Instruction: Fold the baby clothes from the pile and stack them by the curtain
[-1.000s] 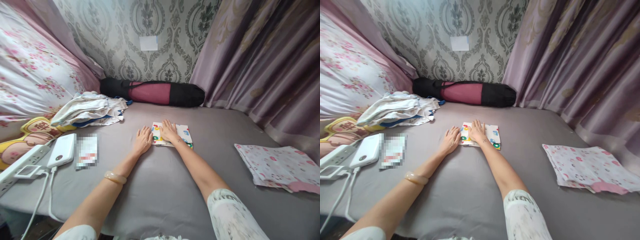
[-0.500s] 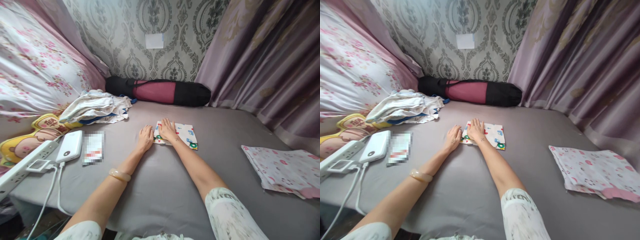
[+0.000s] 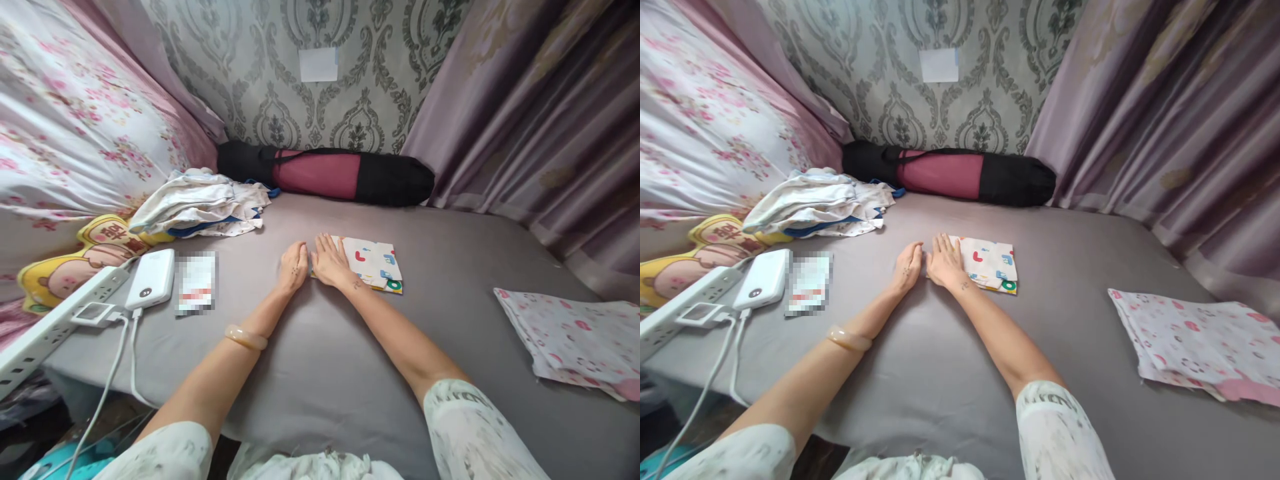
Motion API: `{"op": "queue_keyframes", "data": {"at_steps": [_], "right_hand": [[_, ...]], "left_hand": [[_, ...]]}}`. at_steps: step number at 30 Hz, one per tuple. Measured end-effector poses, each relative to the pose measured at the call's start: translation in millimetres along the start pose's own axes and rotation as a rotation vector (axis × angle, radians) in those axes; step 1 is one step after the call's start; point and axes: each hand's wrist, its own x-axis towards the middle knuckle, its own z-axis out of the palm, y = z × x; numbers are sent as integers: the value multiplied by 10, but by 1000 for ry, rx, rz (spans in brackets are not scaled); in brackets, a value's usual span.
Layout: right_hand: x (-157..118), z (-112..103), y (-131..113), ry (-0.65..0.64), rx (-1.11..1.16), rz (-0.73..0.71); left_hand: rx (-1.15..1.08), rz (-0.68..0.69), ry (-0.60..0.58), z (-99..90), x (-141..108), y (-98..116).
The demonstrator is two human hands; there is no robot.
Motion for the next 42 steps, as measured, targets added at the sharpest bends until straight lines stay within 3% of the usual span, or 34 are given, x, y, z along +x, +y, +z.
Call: {"op": "queue_keyframes", "data": {"at_steps": [7,15,23,27,32,38,42], "right_hand": [[-165,141,-134,-74,-22,-60],[-341,42,23,41,1,58],[-400,-35,101,-49,64,112],[-492,-139,249,29,16,164],[-612,-45,392,19,-22,234],[-638,-74,455,21,17,241],[-734,-114,614,67,-21,340]], "left_hand": [[-49,-106,5,-66,-4,56],[5,-65,-11,-54,-6,34],[88,-20,-66,-46,-24,38],[194,132,-127,-40,-97,109],[292,352,-256,-54,-169,167],[309,380,-294,-45,-165,121],[304,388,-285,-26,-161,101]]}}
